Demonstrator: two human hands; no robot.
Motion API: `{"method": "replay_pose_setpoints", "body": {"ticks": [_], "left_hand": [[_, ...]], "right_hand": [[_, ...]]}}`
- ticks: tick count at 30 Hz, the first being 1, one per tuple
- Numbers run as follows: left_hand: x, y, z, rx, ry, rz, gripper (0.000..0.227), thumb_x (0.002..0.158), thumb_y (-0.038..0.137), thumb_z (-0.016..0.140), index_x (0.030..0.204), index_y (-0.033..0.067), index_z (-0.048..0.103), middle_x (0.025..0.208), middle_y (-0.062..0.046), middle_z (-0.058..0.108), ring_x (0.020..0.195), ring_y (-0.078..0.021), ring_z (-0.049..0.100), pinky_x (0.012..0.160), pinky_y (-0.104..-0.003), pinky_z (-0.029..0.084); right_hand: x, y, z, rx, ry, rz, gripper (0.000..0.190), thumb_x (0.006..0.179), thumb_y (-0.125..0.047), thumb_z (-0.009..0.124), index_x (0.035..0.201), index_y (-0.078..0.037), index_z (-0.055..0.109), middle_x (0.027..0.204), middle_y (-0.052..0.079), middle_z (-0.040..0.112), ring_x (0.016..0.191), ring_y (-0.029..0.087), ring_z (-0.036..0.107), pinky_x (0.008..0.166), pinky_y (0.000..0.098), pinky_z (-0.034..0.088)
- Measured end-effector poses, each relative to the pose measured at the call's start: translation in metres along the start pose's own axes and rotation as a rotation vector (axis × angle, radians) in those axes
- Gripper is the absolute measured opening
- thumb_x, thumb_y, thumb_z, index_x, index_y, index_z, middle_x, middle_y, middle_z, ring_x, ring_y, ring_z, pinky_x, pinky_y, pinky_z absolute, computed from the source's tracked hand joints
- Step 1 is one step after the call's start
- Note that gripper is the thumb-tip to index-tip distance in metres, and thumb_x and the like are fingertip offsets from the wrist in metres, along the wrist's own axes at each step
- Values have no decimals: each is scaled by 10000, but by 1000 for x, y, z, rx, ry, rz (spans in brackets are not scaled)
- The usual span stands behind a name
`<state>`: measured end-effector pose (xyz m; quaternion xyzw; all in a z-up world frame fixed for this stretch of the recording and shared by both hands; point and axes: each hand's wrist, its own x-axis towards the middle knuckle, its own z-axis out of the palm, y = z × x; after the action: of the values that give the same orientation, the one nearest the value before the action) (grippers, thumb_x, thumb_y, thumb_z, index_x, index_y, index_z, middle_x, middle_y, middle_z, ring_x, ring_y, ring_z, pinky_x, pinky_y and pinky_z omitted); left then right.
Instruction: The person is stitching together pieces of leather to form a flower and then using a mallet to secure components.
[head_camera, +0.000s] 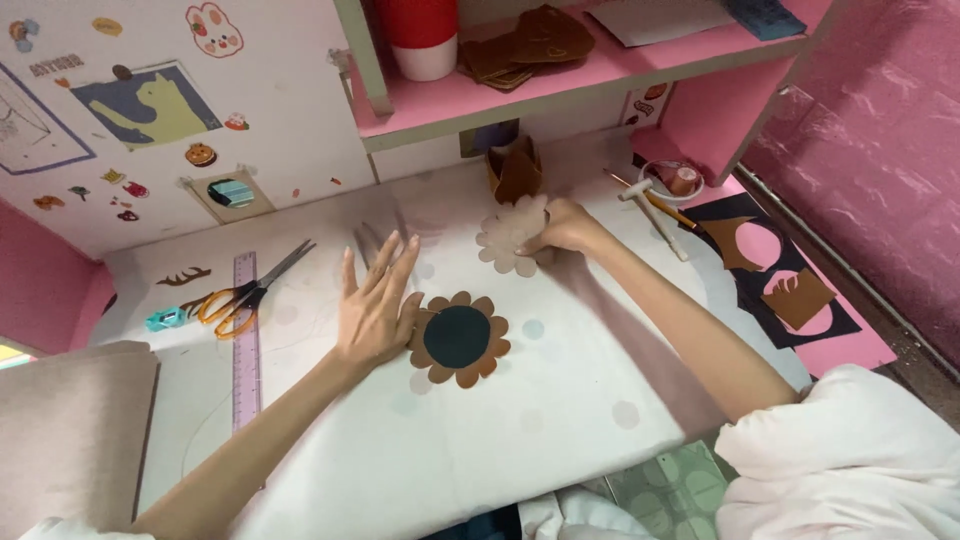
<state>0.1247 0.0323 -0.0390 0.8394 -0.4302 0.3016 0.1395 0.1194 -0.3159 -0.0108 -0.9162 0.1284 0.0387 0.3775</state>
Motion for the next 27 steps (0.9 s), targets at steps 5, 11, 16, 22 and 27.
{"method": "replay_pose_setpoints", "body": {"ticks": [5, 11, 16, 22, 27], "left_hand": [[1, 1, -10, -68, -1, -45, 627, 1058, 347, 362, 1642, 152, 248, 1625, -69, 412, 1515, -278, 320, 1197, -653, 50], [1, 1, -10, -76, -9, -49, 617, 1059, 308, 384, 1635, 130, 253, 1633, -85, 396, 1497, -286, 353, 1191, -663, 84], [4, 6, -14, -78, -53, -113, 609, 1066, 315, 376, 1632, 134, 241, 1636, -75, 392, 1494, -275, 363, 1189, -670, 112], [0, -1, -3, -40, -102, -243, 573, 1067, 286, 446, 1596, 94, 340, 1576, -129, 471, 1474, -282, 401, 1177, -670, 180], [-10, -23, 25, -95, -235, -352, 368, 1047, 314, 514, 1365, 187, 649, 1397, -38, 650, 1339, -224, 577, 1104, -520, 426]], "right_hand": [[-18, 10, 0, 128, 671, -555, 302, 592, 16, 728, 861, -106, 661, 892, 45, 653, 874, 276, 663, 860, 402, 493], [-88, 15, 9, -446, 496, -629, 568, 750, -16, 643, 1302, -147, 620, 1448, 115, 537, 1375, 343, 445, 1116, 581, 313], [-127, 25, 7, -204, 293, -469, 587, 887, -31, 537, 1474, -38, 519, 1517, 288, 466, 1399, 470, 437, 1122, 598, 360], [-136, 57, 2, -53, 358, -429, 368, 901, -47, 620, 1261, -60, 699, 1358, 203, 650, 1326, 396, 558, 1098, 500, 438], [-111, 101, 0, -137, 666, -350, 159, 862, -74, 712, 923, -189, 805, 977, 18, 777, 1007, 242, 727, 853, 321, 580]]}}
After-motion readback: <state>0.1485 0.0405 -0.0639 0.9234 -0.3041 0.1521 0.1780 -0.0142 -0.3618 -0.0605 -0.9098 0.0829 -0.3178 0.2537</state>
